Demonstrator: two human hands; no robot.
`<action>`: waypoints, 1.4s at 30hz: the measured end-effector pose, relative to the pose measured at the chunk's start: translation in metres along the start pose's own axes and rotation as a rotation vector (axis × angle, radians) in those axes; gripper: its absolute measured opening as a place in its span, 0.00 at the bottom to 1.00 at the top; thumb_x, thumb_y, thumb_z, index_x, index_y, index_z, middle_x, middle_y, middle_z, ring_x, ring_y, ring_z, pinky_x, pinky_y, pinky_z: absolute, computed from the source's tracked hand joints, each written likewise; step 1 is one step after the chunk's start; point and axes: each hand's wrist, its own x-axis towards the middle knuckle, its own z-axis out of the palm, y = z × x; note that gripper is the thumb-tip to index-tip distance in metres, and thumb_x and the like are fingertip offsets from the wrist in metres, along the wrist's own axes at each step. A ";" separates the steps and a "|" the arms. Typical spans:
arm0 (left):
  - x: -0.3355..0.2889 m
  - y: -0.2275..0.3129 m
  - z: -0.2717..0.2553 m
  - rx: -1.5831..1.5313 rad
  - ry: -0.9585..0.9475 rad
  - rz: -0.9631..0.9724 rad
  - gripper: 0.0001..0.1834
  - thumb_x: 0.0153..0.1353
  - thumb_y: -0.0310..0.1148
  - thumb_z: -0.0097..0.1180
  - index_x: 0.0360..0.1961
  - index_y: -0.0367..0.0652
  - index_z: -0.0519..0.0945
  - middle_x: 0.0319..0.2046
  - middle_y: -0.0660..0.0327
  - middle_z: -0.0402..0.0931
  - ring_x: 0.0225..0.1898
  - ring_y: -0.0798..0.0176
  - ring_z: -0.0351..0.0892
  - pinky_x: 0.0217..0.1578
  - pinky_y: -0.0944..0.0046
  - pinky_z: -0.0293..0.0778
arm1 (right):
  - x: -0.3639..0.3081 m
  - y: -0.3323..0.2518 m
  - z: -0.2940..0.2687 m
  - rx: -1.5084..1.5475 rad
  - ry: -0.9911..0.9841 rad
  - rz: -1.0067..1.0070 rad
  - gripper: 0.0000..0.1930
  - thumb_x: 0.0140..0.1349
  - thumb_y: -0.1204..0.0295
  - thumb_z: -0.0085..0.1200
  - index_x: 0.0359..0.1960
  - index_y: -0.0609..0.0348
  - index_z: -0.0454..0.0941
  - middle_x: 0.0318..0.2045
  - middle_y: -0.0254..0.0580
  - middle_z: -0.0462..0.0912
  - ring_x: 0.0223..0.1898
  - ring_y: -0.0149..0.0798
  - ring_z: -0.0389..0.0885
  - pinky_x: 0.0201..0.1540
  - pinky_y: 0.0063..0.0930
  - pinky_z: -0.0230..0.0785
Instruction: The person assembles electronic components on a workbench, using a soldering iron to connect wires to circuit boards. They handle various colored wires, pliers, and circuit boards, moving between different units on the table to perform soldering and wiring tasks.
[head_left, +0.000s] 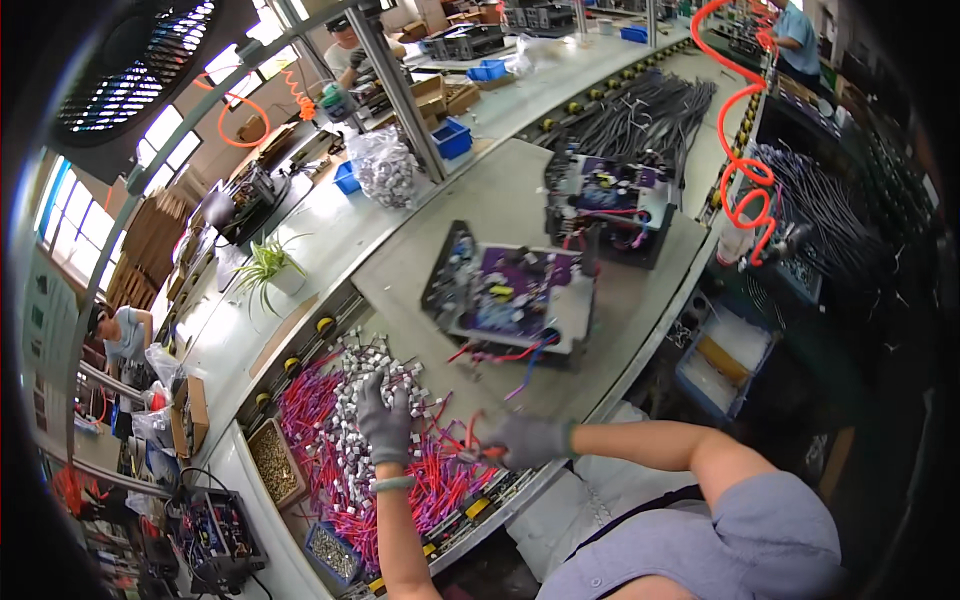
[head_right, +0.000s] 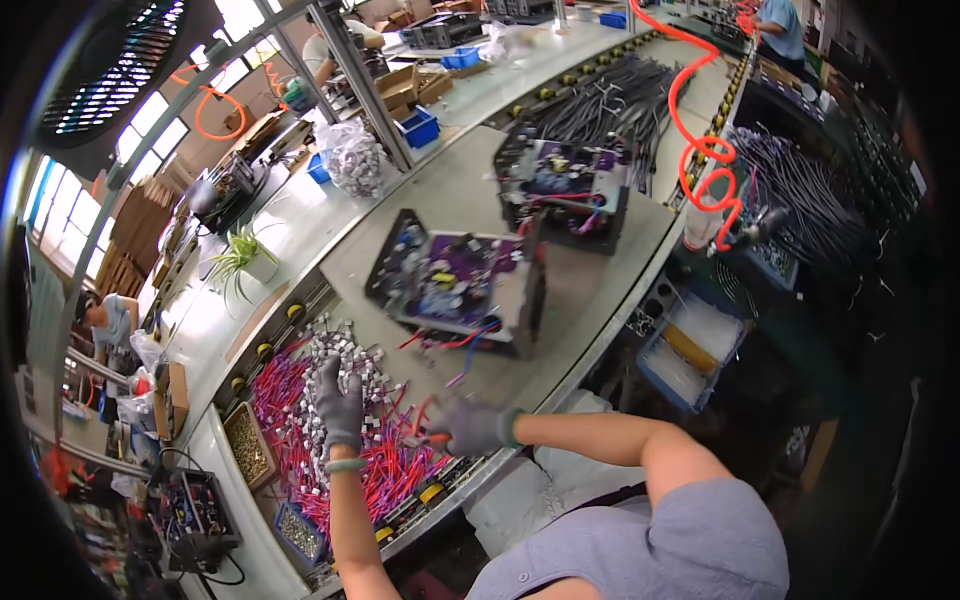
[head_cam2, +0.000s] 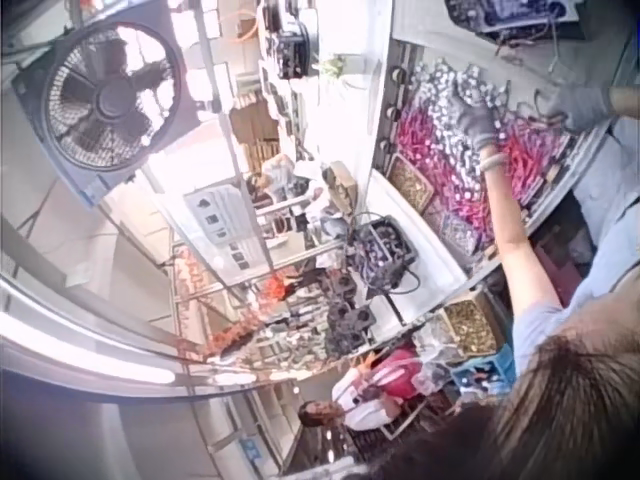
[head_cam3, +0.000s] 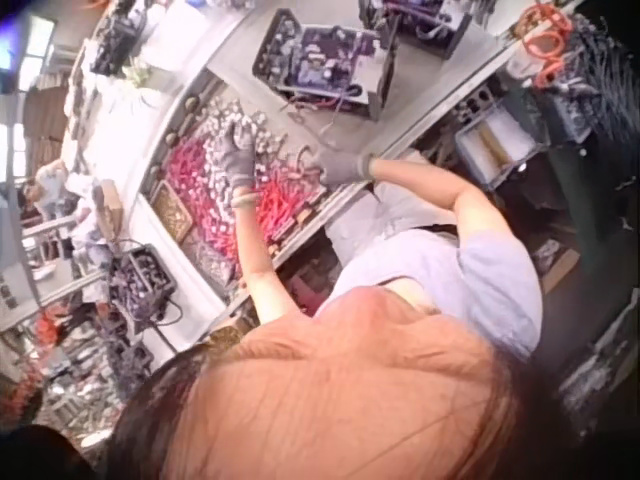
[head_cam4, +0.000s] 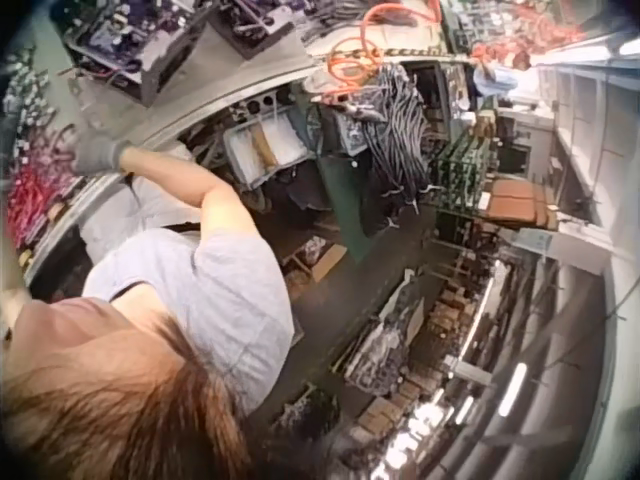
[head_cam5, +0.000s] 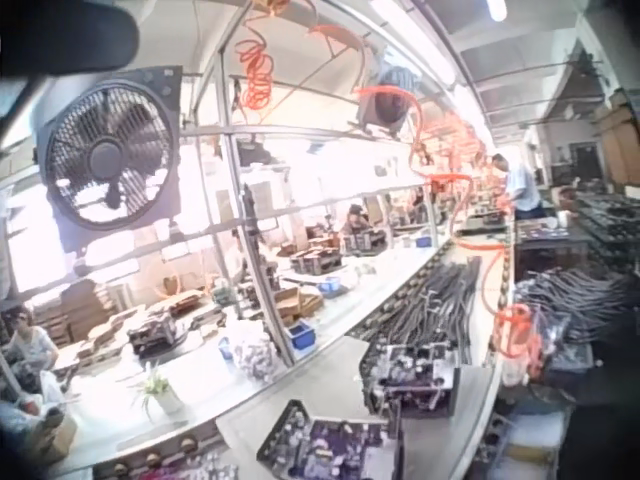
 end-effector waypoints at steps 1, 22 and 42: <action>0.006 0.005 0.002 -0.131 -0.055 -0.048 0.26 0.56 0.35 0.62 0.56 0.41 0.74 0.48 0.50 0.77 0.50 0.49 0.77 0.52 0.54 0.73 | -0.022 -0.005 0.000 0.220 -0.053 -0.035 0.17 0.60 0.55 0.57 0.38 0.57 0.79 0.28 0.43 0.82 0.27 0.46 0.82 0.32 0.41 0.71; -0.076 -0.076 -0.052 -0.697 0.804 -0.715 0.13 0.64 0.36 0.52 0.38 0.35 0.82 0.29 0.59 0.78 0.25 0.64 0.73 0.26 0.61 0.72 | 0.015 0.134 -0.095 0.136 1.113 0.442 0.38 0.53 0.61 0.62 0.66 0.57 0.60 0.45 0.57 0.82 0.47 0.56 0.82 0.46 0.44 0.74; -0.177 0.099 -0.078 -0.178 0.585 -0.694 0.12 0.64 0.29 0.51 0.47 0.35 0.76 0.38 0.59 0.76 0.36 0.67 0.76 0.39 0.64 0.73 | -0.123 0.191 -0.104 0.248 0.746 0.172 0.09 0.63 0.76 0.49 0.44 0.60 0.75 0.26 0.39 0.74 0.22 0.32 0.71 0.25 0.26 0.63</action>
